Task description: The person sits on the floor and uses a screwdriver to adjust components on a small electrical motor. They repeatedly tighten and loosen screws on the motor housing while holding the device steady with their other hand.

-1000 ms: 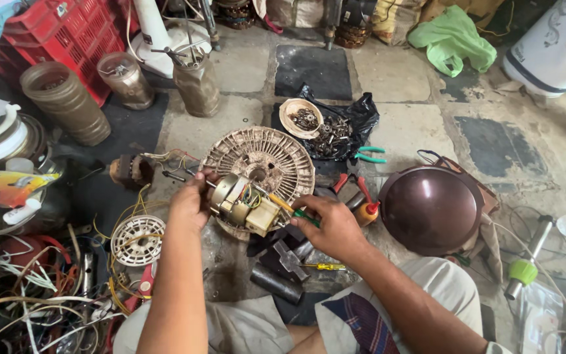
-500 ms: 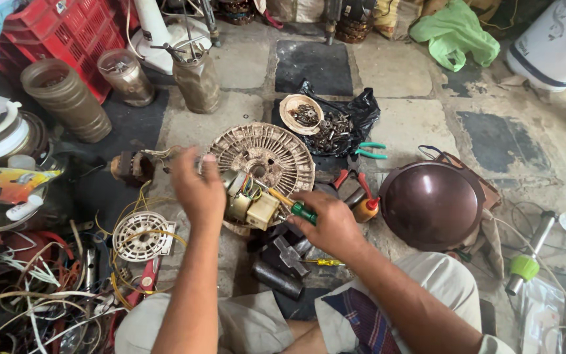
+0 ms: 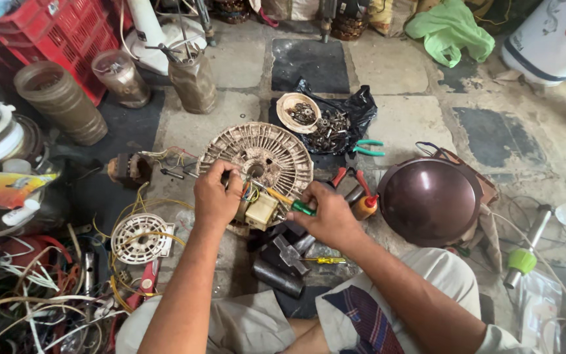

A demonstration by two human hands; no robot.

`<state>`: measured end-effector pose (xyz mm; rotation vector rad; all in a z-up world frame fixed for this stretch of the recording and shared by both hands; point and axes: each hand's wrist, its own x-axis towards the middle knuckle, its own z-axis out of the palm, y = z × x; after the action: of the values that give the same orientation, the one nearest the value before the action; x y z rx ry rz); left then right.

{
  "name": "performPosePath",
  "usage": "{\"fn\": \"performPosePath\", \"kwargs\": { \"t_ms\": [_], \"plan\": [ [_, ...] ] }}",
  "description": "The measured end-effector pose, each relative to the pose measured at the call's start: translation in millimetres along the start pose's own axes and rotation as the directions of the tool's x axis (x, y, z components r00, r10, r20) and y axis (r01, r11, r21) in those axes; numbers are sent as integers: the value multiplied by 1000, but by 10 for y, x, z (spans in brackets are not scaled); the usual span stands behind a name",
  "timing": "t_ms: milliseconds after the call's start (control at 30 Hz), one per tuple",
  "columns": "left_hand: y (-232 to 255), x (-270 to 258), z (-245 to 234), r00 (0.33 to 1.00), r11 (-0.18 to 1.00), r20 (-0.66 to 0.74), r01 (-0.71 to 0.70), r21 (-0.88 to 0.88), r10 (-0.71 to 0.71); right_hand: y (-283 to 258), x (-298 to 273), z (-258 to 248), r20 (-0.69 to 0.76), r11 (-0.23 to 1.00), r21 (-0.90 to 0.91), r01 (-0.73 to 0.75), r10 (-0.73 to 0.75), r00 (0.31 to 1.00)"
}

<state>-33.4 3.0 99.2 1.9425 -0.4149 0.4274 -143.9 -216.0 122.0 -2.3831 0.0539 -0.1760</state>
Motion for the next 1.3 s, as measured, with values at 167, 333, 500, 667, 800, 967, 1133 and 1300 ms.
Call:
{"fn": "performPosePath", "kwargs": {
  "t_ms": [167, 333, 500, 667, 800, 967, 1133, 1300],
  "plan": [
    [-77, 27, -16, 999, 1000, 43, 18, 16, -18, -127, 29, -43, 64, 984, -110, -138, 145, 987],
    [-143, 53, -11, 999, 1000, 41, -12, 1, 12, -318, -124, -47, -100, 909, -345, 233, -283, 954],
    [-179, 40, -30, 995, 995, 25, -96, 8, 96, -149, 149, 2, 316, 904, 183, -386, 318, 894],
    [-120, 77, -60, 995, 995, 19, -99, 30, 98, -99, 244, -75, 487, 789, 318, -526, 340, 805],
    [-101, 96, -60, 987, 986, 19, -160, 47, 160, -269, -45, -110, 64, 681, -555, 478, -538, 840],
    [-205, 83, -45, 991, 988, 1, -136, -75, 136, -172, 87, -42, -15, 854, -179, 489, -499, 866],
    [-197, 78, -48, 989, 989, -12, -146, -34, 146, 30, 379, -97, 678, 514, 521, -681, 235, 696],
    [-248, -46, -31, 979, 972, -51, -202, -120, 197, 42, 156, -26, 722, 326, 588, -741, 202, 662]
  ]
}}
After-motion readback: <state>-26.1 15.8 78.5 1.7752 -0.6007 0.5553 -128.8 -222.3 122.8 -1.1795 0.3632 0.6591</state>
